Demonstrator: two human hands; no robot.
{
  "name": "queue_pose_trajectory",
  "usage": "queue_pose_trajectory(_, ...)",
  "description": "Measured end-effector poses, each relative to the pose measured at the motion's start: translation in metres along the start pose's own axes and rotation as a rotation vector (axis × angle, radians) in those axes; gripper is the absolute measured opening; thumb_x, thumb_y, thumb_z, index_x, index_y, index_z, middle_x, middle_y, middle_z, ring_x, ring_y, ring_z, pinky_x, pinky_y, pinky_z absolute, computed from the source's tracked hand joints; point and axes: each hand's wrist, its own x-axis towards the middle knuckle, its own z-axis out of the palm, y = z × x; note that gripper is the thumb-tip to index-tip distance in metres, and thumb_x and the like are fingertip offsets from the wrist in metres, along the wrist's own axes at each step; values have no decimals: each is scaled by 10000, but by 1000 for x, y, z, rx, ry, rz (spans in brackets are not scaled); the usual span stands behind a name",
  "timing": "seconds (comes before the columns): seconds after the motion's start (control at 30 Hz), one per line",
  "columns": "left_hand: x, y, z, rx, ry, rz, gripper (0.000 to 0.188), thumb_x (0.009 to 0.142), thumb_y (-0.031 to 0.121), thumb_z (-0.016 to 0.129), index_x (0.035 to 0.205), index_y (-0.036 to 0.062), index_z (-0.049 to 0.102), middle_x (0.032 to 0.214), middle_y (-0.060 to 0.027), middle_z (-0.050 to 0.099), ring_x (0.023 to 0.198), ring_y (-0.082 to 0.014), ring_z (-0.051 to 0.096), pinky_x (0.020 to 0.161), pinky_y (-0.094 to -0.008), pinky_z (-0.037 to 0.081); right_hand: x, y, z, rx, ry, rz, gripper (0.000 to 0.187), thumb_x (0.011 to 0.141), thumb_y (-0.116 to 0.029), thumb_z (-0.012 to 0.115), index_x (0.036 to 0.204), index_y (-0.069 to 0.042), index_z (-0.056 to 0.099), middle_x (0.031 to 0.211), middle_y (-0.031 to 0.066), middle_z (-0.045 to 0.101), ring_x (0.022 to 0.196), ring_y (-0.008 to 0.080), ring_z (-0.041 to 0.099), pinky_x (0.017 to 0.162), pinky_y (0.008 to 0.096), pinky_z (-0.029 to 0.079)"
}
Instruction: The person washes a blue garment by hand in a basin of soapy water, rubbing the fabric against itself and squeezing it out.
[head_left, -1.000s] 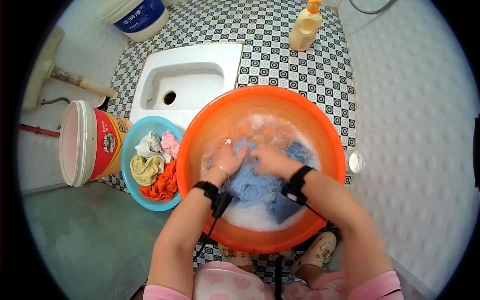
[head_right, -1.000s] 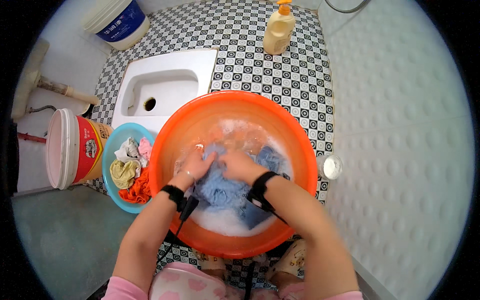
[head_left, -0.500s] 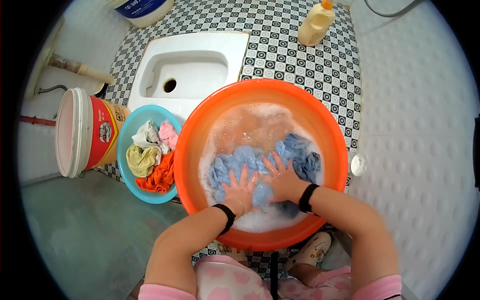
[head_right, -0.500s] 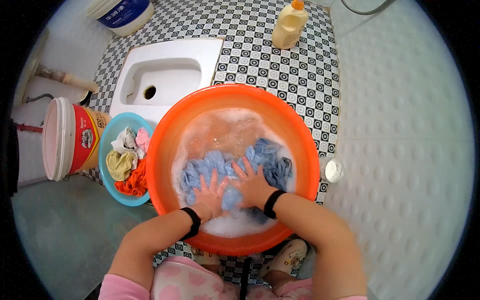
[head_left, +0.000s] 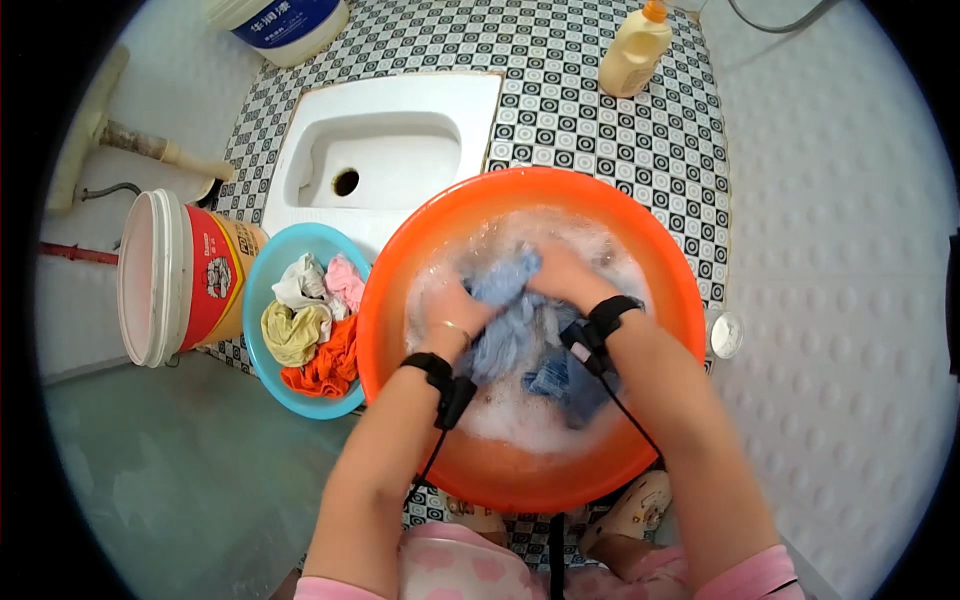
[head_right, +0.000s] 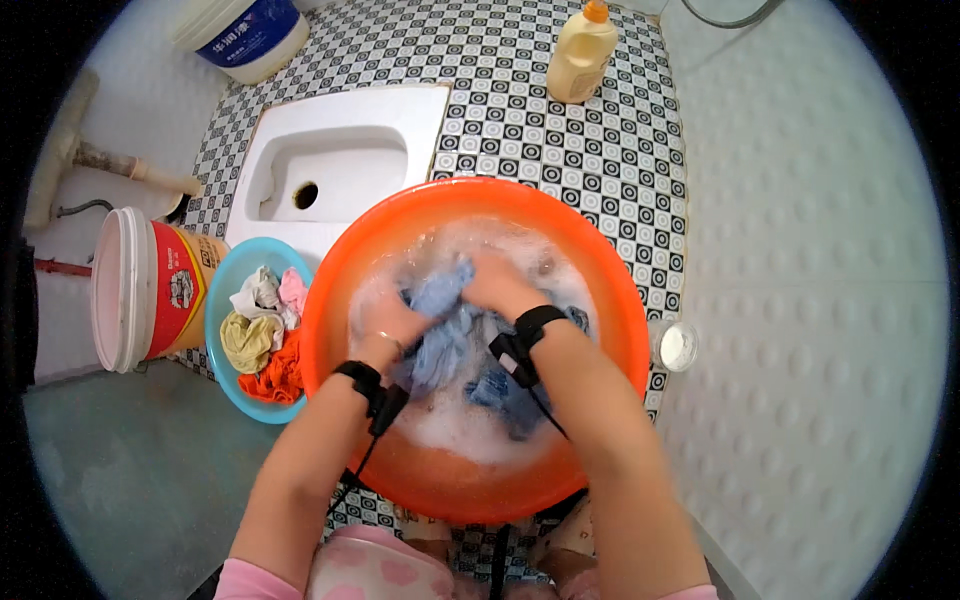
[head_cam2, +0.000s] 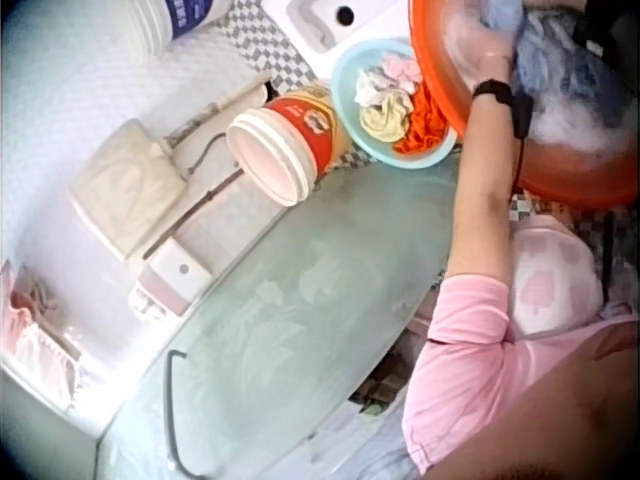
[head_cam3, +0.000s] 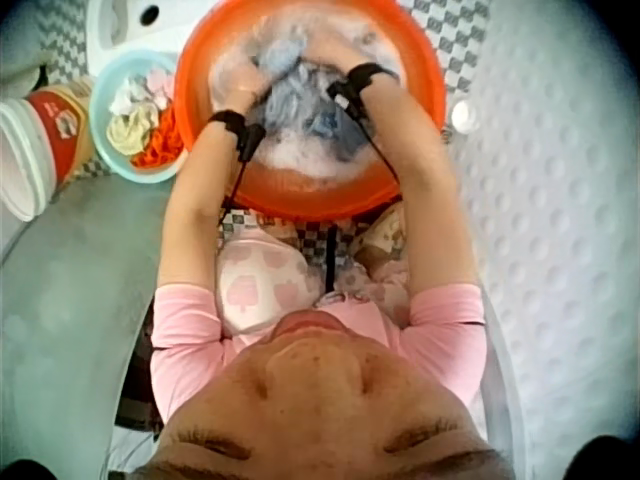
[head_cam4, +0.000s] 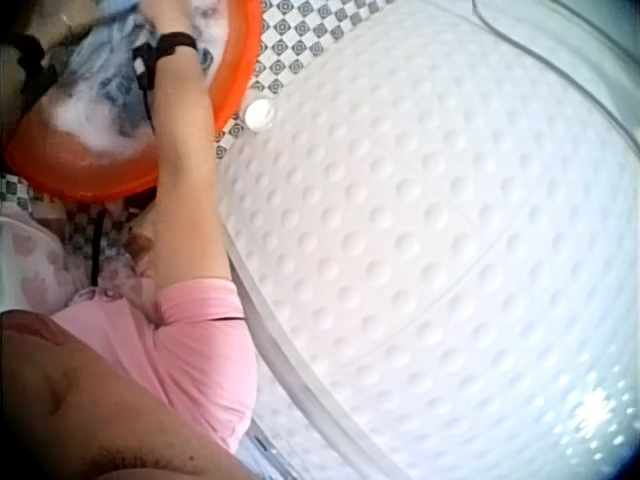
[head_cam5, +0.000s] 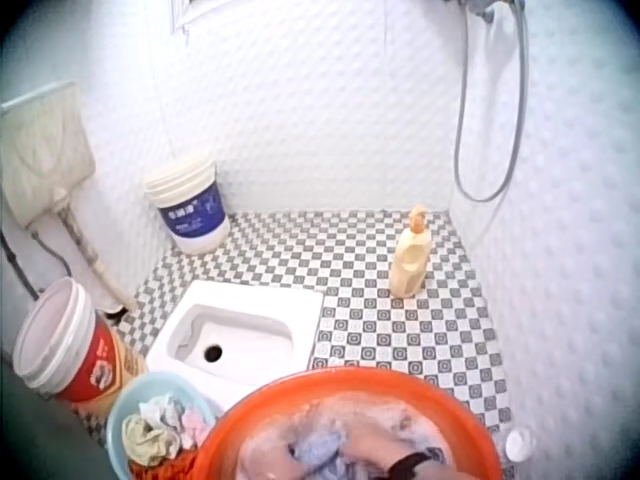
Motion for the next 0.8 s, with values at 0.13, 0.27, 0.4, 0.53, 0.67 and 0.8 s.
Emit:
queue_pose_trajectory(0.13,11,-23,-17,-444,-129,-256,497,742,465,726,908,-1,685,839,-148,690,758,-294,639,728,-383,501,-4,-10,-38,110,404,54,191,713,-198,743,828,-66,667,860,105,620,887,280,604,785,392,479)
queue_pose_trajectory(0.27,7,-24,-16,-530,-74,-166,394,836,367,636,822,-24,678,702,-165,658,676,-308,630,674,-418,494,-20,-45,-67,316,53,-61,139,739,-186,737,763,-67,667,795,85,578,818,239,576,739,348,459)
queue_pose_trajectory(0.4,-21,-15,9,-240,-270,80,372,838,319,606,1052,17,643,923,-242,661,835,-331,647,783,-390,500,-40,-38,-38,29,-229,-203,251,712,-175,753,925,-75,667,978,164,547,863,291,576,782,377,479)
queue_pose_trajectory(0.53,-62,17,-7,129,-379,212,698,790,397,634,1410,227,363,1448,-261,265,1283,-466,328,990,-564,369,-77,-47,-28,-170,-264,-16,807,661,-146,794,1375,-238,427,1293,143,391,1103,399,448,889,493,452)
queue_pose_trajectory(0.67,-100,8,-7,415,-599,66,959,706,576,705,1498,338,218,1571,-197,-47,1384,-566,-35,961,-766,239,-101,-60,-20,-517,-574,-30,965,672,-241,818,1470,-365,291,1583,109,86,1393,499,131,947,723,359)
queue_pose_trajectory(0.8,-106,4,20,420,-749,-38,1148,636,689,719,1526,297,108,1568,-207,-86,1366,-596,4,984,-738,254,-107,-48,-2,-574,-633,-107,868,739,-418,764,1471,-375,300,1579,115,93,1400,480,134,960,718,344)
